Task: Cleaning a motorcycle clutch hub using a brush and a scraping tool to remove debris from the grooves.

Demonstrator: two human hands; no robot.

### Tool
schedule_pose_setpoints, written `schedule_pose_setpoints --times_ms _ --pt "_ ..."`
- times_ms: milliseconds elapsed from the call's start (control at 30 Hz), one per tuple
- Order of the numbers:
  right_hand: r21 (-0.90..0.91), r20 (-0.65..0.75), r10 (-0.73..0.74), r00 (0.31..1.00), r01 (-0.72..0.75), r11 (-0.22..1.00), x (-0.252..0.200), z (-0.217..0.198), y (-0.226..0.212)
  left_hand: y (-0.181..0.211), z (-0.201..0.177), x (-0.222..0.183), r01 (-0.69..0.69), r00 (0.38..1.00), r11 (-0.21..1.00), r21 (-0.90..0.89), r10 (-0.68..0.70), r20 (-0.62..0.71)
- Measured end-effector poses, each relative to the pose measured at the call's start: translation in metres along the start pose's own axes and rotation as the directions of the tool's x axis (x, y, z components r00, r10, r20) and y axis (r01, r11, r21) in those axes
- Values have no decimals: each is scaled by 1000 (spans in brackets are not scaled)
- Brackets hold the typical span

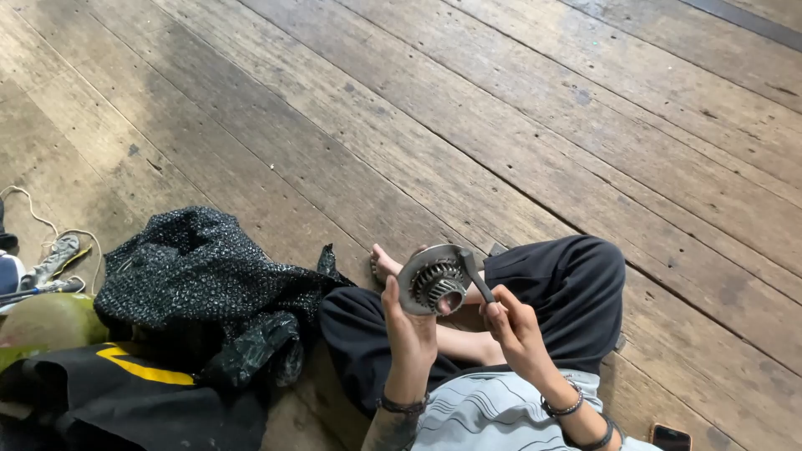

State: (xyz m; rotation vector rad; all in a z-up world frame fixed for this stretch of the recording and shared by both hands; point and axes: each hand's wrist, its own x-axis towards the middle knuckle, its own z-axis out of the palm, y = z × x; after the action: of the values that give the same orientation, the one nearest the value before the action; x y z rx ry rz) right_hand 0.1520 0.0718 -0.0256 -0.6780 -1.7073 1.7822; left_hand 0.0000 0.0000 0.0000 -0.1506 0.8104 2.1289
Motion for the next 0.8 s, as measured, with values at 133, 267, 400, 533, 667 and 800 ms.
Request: schedule_pose_setpoints --times_ms 133,267,400,533,667,800 --pt "18 -35 12 999 -11 1000 -8 -3 11 18 16 -2 46 993 999 -24 -48 -106" --pt "-3 -84 112 990 -113 994 -17 -26 31 32 36 -10 75 972 995 -61 -87 -220" --pt "-302 128 -76 989 112 947 -11 -42 -6 21 10 -1 49 999 999 21 -48 -11" --pt "-378 158 -169 973 218 900 1 -47 -19 20 34 -19 102 977 993 -66 -112 -181" --pt "-508 122 -231 965 260 821 2 -64 -14 18 34 -23 81 994 994 -73 -86 -70" --pt "-526 215 -220 952 302 795 -5 -59 -40 5 21 -24 102 995 989 -111 -101 16"
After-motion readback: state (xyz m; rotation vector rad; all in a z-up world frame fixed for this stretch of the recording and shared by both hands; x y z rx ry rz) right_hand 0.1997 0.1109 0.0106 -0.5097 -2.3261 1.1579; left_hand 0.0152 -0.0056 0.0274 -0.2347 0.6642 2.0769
